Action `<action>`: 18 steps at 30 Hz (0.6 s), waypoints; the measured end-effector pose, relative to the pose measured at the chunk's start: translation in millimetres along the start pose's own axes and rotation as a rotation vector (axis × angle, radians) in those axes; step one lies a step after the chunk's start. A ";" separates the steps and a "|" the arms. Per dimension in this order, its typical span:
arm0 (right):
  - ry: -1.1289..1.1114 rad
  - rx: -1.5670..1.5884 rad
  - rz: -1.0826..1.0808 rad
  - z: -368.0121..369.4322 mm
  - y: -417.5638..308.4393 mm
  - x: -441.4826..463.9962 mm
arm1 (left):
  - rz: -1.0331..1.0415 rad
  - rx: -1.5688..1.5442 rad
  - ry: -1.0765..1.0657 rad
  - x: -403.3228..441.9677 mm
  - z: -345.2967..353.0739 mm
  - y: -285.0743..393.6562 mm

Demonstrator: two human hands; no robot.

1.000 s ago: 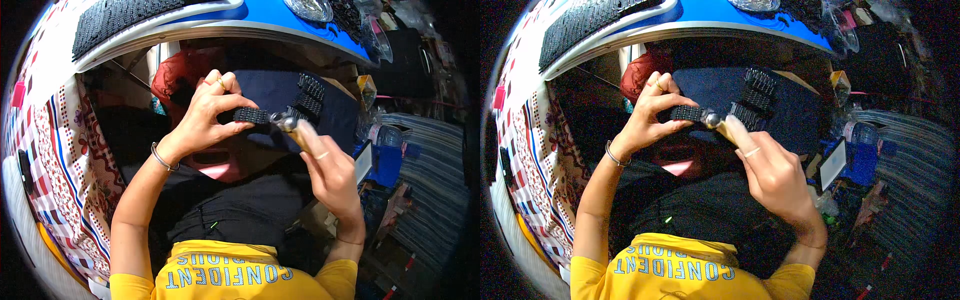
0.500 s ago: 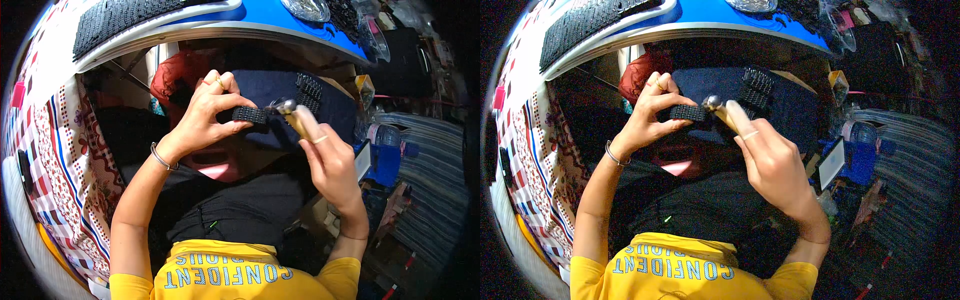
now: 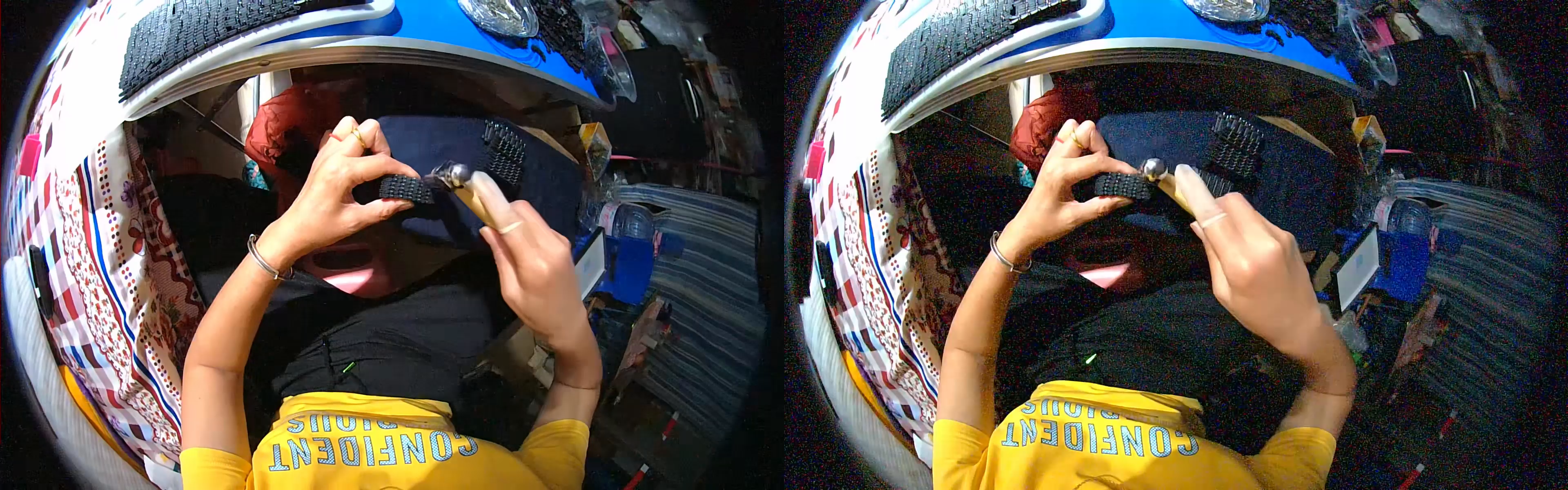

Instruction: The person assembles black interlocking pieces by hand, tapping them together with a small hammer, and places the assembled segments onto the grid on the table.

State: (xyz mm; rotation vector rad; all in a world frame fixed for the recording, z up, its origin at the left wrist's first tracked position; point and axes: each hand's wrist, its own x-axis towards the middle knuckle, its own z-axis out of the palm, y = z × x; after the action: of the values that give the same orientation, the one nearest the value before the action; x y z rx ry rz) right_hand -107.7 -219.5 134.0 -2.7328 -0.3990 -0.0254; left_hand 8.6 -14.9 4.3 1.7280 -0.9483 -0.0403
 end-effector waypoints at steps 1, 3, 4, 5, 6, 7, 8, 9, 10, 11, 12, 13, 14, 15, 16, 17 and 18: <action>0.002 -0.006 -0.008 0.3 -0.2 0.4 | -0.008 0.008 -0.005 -0.7 -0.2 0.0; -0.011 0.003 -0.003 5.8 0.7 0.1 | -0.012 0.005 -0.001 -2.5 0.0 -0.9; -0.017 0.009 0.002 9.7 1.7 -0.5 | -0.009 0.004 0.004 -2.6 0.0 -1.4; -0.024 0.014 0.009 12.5 2.5 -1.3 | -0.006 0.002 0.008 -2.1 0.4 -1.6; -0.029 0.018 0.017 13.2 2.7 -2.1 | -0.001 -0.002 0.010 -1.2 1.0 -1.6; -0.026 0.016 0.019 12.6 2.7 -2.1 | 0.002 -0.002 0.009 0.1 1.6 -2.1; -0.026 0.022 0.011 11.9 2.4 -1.5 | 0.001 -0.007 0.012 0.0 2.2 -2.7; -0.029 0.031 0.005 11.5 1.0 -1.5 | -0.003 -0.013 0.013 -1.8 2.8 -2.9; -0.029 0.039 0.000 10.8 -0.4 -1.2 | -0.005 -0.018 0.013 -2.8 2.9 -3.3; -0.027 0.045 -0.008 9.4 -1.6 -0.5 | -0.004 -0.021 0.015 -2.7 2.6 -3.6; -0.023 0.050 -0.013 7.4 -2.8 -0.4 | -0.002 -0.021 0.014 -2.4 2.3 -3.3; -0.018 0.053 -0.015 5.0 -4.1 -1.2 | -0.006 -0.016 0.010 -2.0 2.4 -2.5; -0.012 0.054 -0.018 2.8 -5.1 -1.8 | -0.008 -0.011 0.007 -0.9 2.3 -1.9; -0.010 0.056 -0.026 1.2 -5.1 -1.3 | -0.012 -0.004 0.009 -0.3 2.2 -1.9; -0.012 0.064 -0.031 1.3 -5.7 -1.9 | -0.025 0.002 0.007 -2.2 2.4 -1.4; -0.015 0.067 -0.029 2.5 -6.0 -3.0 | -0.029 0.000 0.004 -3.7 2.7 -1.4; -0.039 0.056 -0.014 4.2 -5.3 -3.3 | -0.028 0.002 0.006 -3.9 2.6 -1.9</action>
State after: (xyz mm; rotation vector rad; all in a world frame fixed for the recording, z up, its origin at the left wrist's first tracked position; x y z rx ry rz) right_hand -112.5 -214.2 131.8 -2.6789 -0.4238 0.0343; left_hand 5.8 -14.5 0.1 1.7424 -0.9207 -0.0526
